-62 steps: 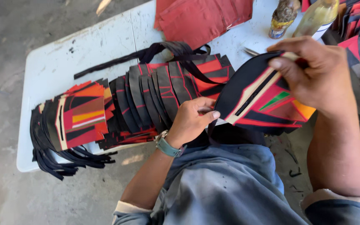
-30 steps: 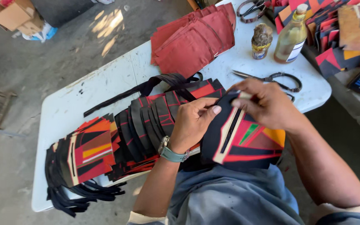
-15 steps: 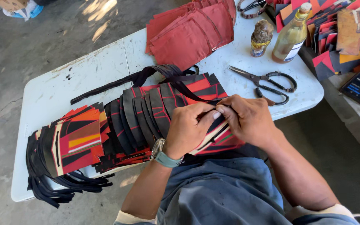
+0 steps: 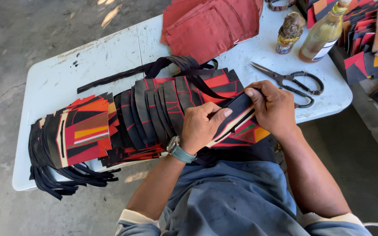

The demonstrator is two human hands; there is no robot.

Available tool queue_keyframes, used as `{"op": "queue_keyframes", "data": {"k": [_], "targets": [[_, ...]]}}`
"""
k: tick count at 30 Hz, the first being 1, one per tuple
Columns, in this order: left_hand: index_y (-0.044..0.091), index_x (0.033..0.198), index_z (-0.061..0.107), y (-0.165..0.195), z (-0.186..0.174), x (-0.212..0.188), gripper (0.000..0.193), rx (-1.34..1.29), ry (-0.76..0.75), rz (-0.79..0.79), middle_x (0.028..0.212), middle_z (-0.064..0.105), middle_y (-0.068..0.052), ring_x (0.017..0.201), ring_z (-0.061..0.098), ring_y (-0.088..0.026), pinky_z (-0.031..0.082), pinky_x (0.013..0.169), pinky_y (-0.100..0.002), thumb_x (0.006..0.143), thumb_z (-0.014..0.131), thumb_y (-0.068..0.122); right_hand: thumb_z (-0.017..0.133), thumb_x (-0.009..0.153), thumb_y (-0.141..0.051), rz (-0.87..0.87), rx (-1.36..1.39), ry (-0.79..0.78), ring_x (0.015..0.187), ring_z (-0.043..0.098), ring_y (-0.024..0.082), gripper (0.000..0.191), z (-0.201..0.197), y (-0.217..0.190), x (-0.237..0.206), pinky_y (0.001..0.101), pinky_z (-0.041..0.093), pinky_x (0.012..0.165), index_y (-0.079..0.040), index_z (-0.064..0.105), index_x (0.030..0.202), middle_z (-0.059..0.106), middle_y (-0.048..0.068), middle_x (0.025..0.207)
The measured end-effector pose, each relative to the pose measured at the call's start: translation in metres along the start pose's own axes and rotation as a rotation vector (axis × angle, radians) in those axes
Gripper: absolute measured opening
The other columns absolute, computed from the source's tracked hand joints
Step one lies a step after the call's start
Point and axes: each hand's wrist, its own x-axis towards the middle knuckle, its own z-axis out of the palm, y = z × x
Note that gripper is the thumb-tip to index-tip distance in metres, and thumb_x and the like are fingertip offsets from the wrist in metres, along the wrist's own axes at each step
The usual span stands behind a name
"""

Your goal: The person repeatedly cuts black straps with scissors, threads them through the zipper area of small patterned pouches, and places the finished pouches on a stack. The work is performed at a white table with multiple pouches and straps visible.

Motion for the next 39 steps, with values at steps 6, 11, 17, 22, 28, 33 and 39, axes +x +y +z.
{"op": "queue_keyframes", "data": {"k": [6,11,17,22,28,33,39], "targets": [[0.001,0.097,0.069,-0.015,-0.007,-0.039,0.018,-0.069,-0.177,0.092,0.078,0.071,-0.012,0.067,0.071,-0.025,0.053,0.060,-0.034,0.099,0.070,0.019,0.069,0.109,-0.015,0.119,0.078,0.102,0.070,0.064,0.015,0.014,-0.010,0.030,-0.006,0.0291,0.050,0.067,-0.001,0.071,0.109,0.068,0.010,0.079],[0.003,0.092,0.064,-0.015,-0.021,-0.034,0.021,0.160,-0.167,0.245,0.076,0.069,-0.013,0.069,0.068,-0.032,0.051,0.060,-0.042,0.099,0.071,0.022,0.070,0.112,-0.012,0.022,0.064,0.127,0.073,0.063,0.014,0.012,-0.024,0.021,-0.001,0.0279,0.050,0.070,-0.001,0.071,0.108,0.069,0.009,0.084],[0.009,0.078,0.059,0.004,-0.052,0.042,0.035,0.655,-0.137,0.404,0.055,0.058,-0.014,0.053,0.063,-0.032,0.046,0.048,-0.046,0.099,0.074,0.033,0.063,0.119,-0.002,-0.440,-0.164,0.359,0.089,0.072,0.021,0.007,-0.076,-0.006,0.019,0.0307,0.054,0.079,0.003,0.064,0.114,0.073,0.014,0.104],[0.004,0.095,0.053,0.013,-0.064,0.077,0.022,0.538,-0.101,0.602,0.069,0.061,-0.013,0.063,0.064,-0.034,0.048,0.054,-0.045,0.106,0.066,0.019,0.056,0.115,0.003,-0.499,-0.249,0.504,0.087,0.068,0.026,0.008,-0.088,-0.018,0.028,0.0318,0.051,0.077,0.003,0.063,0.119,0.070,0.014,0.107],[0.006,0.099,0.064,-0.045,-0.056,0.103,0.012,0.743,-0.148,0.405,0.070,0.068,-0.016,0.066,0.067,-0.037,0.051,0.058,-0.048,0.100,0.064,0.018,0.058,0.094,0.000,-0.738,-0.019,0.120,0.085,0.069,0.024,0.012,-0.022,-0.037,-0.003,0.0401,0.051,0.073,-0.010,0.063,0.097,0.073,0.003,0.099],[0.001,0.101,0.075,-0.103,-0.047,0.097,0.022,0.053,-0.195,0.058,0.092,0.077,-0.015,0.088,0.074,-0.023,0.060,0.075,-0.034,0.098,0.060,0.017,0.072,0.090,-0.025,-0.603,-0.015,-0.366,0.084,0.067,0.026,0.023,0.047,-0.031,-0.041,0.0404,0.053,0.073,-0.009,0.072,0.106,0.070,0.005,0.095],[0.000,0.090,0.071,-0.123,-0.027,0.078,0.015,-0.077,-0.201,-0.205,0.081,0.076,-0.003,0.077,0.072,-0.010,0.057,0.070,-0.026,0.081,0.077,0.010,0.066,0.074,0.004,-0.027,0.166,-0.453,0.107,0.069,0.031,0.038,-0.006,0.034,-0.030,0.0379,0.056,0.079,-0.007,0.071,0.111,0.071,0.011,0.120]]}}
